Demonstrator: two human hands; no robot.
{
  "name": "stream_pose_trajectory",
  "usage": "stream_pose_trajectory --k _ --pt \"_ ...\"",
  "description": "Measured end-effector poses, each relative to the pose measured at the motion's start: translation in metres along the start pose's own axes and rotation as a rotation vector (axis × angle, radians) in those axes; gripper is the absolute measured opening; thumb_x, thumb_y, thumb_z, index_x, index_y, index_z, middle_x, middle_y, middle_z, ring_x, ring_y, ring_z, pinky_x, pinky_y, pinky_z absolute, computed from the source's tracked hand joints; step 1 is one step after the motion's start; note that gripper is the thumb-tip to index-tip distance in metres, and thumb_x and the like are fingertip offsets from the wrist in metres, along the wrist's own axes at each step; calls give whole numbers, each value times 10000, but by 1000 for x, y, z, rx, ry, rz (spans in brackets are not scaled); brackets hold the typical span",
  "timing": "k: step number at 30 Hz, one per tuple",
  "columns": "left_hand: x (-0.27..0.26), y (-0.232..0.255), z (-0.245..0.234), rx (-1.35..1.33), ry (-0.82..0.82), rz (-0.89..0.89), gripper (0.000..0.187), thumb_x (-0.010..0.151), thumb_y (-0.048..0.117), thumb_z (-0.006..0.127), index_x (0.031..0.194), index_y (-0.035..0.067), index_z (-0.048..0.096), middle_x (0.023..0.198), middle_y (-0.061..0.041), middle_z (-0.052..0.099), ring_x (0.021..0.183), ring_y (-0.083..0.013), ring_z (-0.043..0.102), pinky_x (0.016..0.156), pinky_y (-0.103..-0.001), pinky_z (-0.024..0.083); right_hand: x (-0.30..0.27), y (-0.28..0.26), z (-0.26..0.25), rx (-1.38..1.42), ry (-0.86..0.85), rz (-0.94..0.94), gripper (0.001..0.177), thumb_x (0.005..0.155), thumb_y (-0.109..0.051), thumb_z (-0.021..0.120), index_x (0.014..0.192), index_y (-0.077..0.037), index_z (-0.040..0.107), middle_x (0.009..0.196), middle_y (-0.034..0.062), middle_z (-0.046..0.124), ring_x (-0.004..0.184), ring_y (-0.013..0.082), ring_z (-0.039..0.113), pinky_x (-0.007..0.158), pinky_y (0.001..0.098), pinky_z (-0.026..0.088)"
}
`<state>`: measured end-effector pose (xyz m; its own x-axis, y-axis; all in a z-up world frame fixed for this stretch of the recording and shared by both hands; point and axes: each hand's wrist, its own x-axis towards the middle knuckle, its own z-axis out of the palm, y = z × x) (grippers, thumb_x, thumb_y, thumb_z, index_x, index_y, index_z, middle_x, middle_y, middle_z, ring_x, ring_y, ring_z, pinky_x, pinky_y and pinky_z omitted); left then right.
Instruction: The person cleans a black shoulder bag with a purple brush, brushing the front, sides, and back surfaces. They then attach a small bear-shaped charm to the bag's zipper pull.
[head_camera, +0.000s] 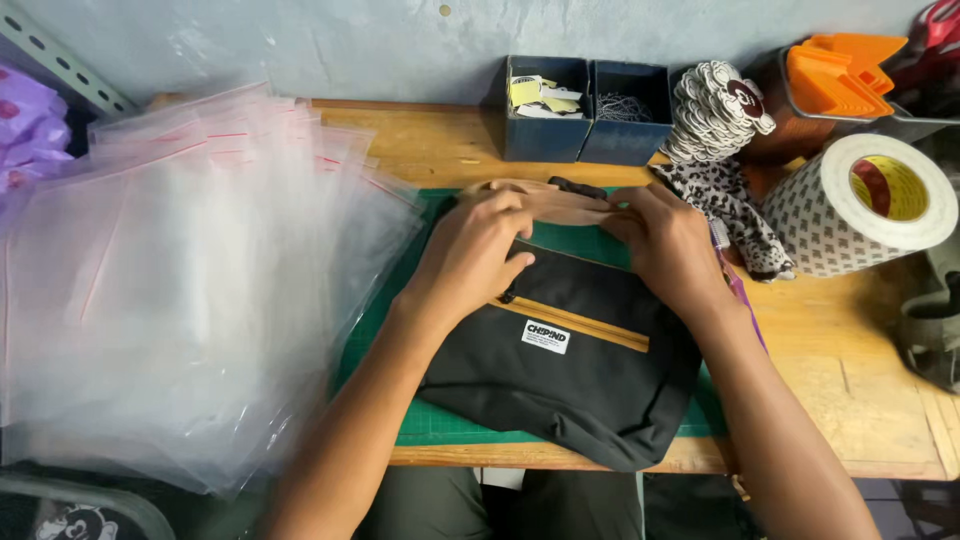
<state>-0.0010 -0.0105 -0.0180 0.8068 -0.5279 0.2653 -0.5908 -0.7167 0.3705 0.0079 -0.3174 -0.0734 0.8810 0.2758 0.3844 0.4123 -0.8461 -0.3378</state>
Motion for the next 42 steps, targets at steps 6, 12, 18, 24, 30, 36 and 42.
stream_pose_trajectory --k 6,12,18,24,30,36,42 --pt "2 -3 31 139 1 109 223 912 269 910 1099 159 859 1100 -76 755 1211 -333 664 1173 -620 442 5 -46 -42 117 -109 8 846 925 -124 880 1690 -70 522 935 223 792 917 494 780 787 650 602" --pt "5 -4 27 69 25 205 188 933 182 872 932 172 684 910 -18 687 1076 -329 721 1107 -601 480 2 -40 -31 59 -151 -19 552 972 -227 832 1512 -151 752 953 180 777 908 509 770 753 626 616" --pt "-2 12 -6 -117 -74 123 136 1048 143 679 1075 150 545 803 -141 776 880 -443 808 955 -566 560 2 -36 -22 59 -109 6 365 979 -284 844 1307 -148 758 1124 139 718 986 541 734 784 661 600" --pt "-2 15 -21 -204 -45 149 211 1040 101 679 1242 104 618 841 -192 813 823 -516 799 826 -609 604 7 -30 -37 456 -219 203 328 889 -228 945 1190 -138 851 854 106 812 790 226 776 726 418 604" --pt "0 26 -33 -310 95 227 130 1081 159 693 1194 144 631 814 -128 795 800 -467 799 782 -549 632 13 -32 -53 684 -524 235 250 845 -64 923 1091 -69 878 754 101 830 731 171 729 667 371 612" --pt "1 32 -28 -447 119 239 96 1092 164 691 1143 146 612 946 -126 784 986 -442 820 851 -538 658 26 -54 -70 897 -770 73 95 985 -79 843 1018 -56 929 846 46 854 790 130 719 698 379 652" --pt "3 28 -16 -415 102 157 143 1126 245 667 1194 183 557 1035 -147 824 1114 -420 830 916 -549 657 -9 61 62 720 -967 -456 231 1023 -97 759 1194 1 880 1115 202 863 982 349 807 884 474 683"
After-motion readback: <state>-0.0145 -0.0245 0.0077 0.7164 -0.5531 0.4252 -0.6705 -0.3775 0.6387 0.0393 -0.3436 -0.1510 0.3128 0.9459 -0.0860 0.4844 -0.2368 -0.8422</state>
